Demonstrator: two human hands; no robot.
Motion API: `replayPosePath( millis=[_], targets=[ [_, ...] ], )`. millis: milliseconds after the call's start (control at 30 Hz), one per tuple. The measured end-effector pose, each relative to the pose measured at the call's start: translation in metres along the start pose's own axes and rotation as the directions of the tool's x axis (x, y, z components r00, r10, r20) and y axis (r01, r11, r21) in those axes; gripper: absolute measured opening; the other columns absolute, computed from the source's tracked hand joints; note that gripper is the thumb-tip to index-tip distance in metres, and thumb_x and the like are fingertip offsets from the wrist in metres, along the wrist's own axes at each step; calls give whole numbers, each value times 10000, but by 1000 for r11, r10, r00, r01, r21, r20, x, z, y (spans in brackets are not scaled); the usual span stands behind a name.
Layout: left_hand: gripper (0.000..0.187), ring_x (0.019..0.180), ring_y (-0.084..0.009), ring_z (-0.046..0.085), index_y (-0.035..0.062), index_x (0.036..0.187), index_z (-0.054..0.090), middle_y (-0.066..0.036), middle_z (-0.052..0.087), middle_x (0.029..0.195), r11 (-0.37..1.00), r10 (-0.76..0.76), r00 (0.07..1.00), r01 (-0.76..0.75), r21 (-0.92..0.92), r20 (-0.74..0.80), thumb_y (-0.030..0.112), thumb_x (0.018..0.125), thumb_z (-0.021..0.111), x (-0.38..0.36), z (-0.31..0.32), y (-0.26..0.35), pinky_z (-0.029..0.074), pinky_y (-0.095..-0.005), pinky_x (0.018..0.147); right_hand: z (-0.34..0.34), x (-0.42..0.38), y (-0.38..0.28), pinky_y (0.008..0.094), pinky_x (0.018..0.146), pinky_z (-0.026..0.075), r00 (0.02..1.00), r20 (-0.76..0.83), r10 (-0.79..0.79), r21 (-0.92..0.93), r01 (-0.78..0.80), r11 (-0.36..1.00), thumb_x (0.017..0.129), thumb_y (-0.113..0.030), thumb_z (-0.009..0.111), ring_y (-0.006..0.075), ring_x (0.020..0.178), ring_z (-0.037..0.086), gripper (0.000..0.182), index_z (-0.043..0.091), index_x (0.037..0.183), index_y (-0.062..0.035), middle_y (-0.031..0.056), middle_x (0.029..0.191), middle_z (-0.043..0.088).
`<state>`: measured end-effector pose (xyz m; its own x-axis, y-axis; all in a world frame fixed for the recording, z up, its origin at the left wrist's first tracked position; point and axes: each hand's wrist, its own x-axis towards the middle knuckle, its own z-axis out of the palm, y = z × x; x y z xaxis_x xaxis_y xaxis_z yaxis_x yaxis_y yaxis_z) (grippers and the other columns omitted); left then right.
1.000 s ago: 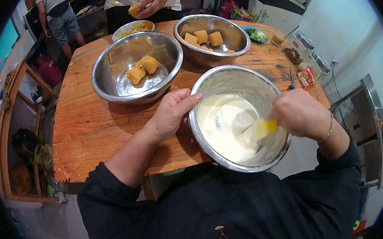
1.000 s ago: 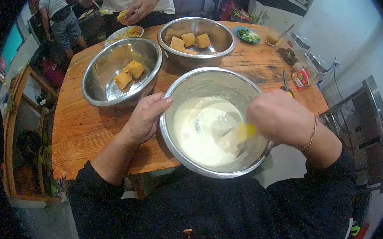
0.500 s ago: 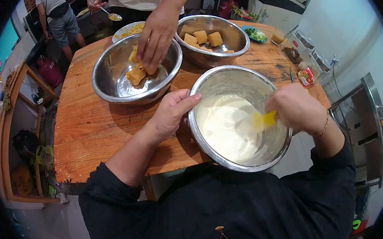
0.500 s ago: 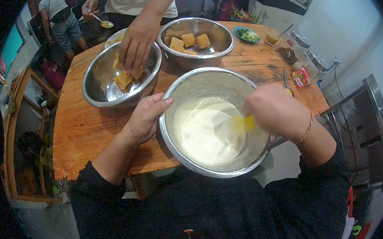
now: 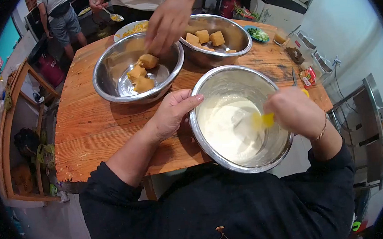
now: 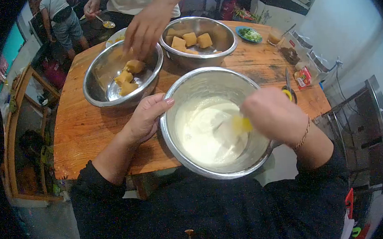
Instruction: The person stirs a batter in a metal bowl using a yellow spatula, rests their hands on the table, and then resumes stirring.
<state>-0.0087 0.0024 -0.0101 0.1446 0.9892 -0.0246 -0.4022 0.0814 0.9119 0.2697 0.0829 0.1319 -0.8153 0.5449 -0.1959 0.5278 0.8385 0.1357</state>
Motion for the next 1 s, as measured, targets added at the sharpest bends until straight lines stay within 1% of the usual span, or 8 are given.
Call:
replayPosePath(
  millis=[133, 267, 400, 500, 633, 800, 900, 1000],
  targets=[
    [292, 937, -135, 683, -42, 1164, 618, -112, 705, 1069, 1000, -3, 1000, 3, -9, 29, 199, 1005, 576, 0, -1, 2, 542, -280, 862, 21, 25, 6, 453, 721, 542, 955, -295, 8, -61, -27, 998, 766, -58, 600, 368, 792, 683, 103, 696, 766, -22, 188, 788, 675],
    [298, 943, -137, 685, -47, 1175, 614, -116, 705, 1071, 1000, 9, 1000, -9, -18, 22, 192, 1002, 578, 1, -3, 0, 542, -280, 866, 27, 28, -19, 448, 742, 541, 956, -227, -185, 109, 213, 971, 782, -65, 577, 376, 807, 680, 131, 700, 797, -24, 193, 792, 676],
    [307, 951, -141, 686, -51, 1192, 608, -117, 705, 1076, 1000, 5, 1000, -5, -17, 0, 187, 1001, 577, 0, 0, 1, 542, -282, 874, 7, 2, 4, 457, 711, 538, 992, -21, -127, 67, 128, 989, 768, -62, 588, 369, 785, 678, 118, 694, 781, -12, 193, 767, 667],
    [313, 959, -143, 685, -53, 1200, 605, -117, 703, 1085, 1000, -4, 1000, 4, -25, 8, 186, 1002, 576, 0, 1, 2, 541, -285, 882, 10, 8, 14, 441, 692, 529, 983, -183, 28, -124, -51, 991, 742, -59, 609, 357, 781, 667, 121, 704, 815, -40, 152, 775, 656],
    [316, 973, -143, 682, -55, 1205, 603, -121, 700, 1102, 999, 4, 999, -3, -39, 35, 187, 1004, 576, 0, -2, 1, 539, -291, 895, 25, 28, -7, 454, 703, 535, 957, -279, -75, -62, 60, 996, 767, -59, 588, 360, 772, 683, 115, 688, 746, -8, 192, 771, 668],
    [315, 965, -148, 686, -57, 1207, 601, -128, 703, 1097, 1000, 14, 1000, -14, -25, 17, 182, 1005, 572, 0, -1, 1, 540, -295, 899, 18, 4, -5, 440, 734, 546, 958, -166, -233, 188, 263, 946, 774, -66, 588, 361, 796, 684, 137, 720, 793, -36, 199, 821, 684],
    [313, 955, -152, 689, -59, 1207, 599, -131, 704, 1093, 999, 8, 1000, -8, -33, 19, 177, 1004, 569, 0, 0, 2, 543, -296, 894, 2, -2, 2, 441, 703, 548, 995, -66, 69, -72, -74, 995, 775, -64, 591, 361, 777, 683, 126, 713, 772, -29, 197, 819, 685],
    [315, 951, -155, 692, -63, 1208, 597, -134, 703, 1094, 998, 11, 999, -8, -58, 53, 176, 1004, 567, -1, 2, 5, 544, -295, 889, 25, 16, 12, 442, 691, 547, 966, -255, 44, -76, -66, 995, 776, -86, 606, 359, 776, 685, 119, 698, 749, -15, 195, 821, 682]
  ],
)
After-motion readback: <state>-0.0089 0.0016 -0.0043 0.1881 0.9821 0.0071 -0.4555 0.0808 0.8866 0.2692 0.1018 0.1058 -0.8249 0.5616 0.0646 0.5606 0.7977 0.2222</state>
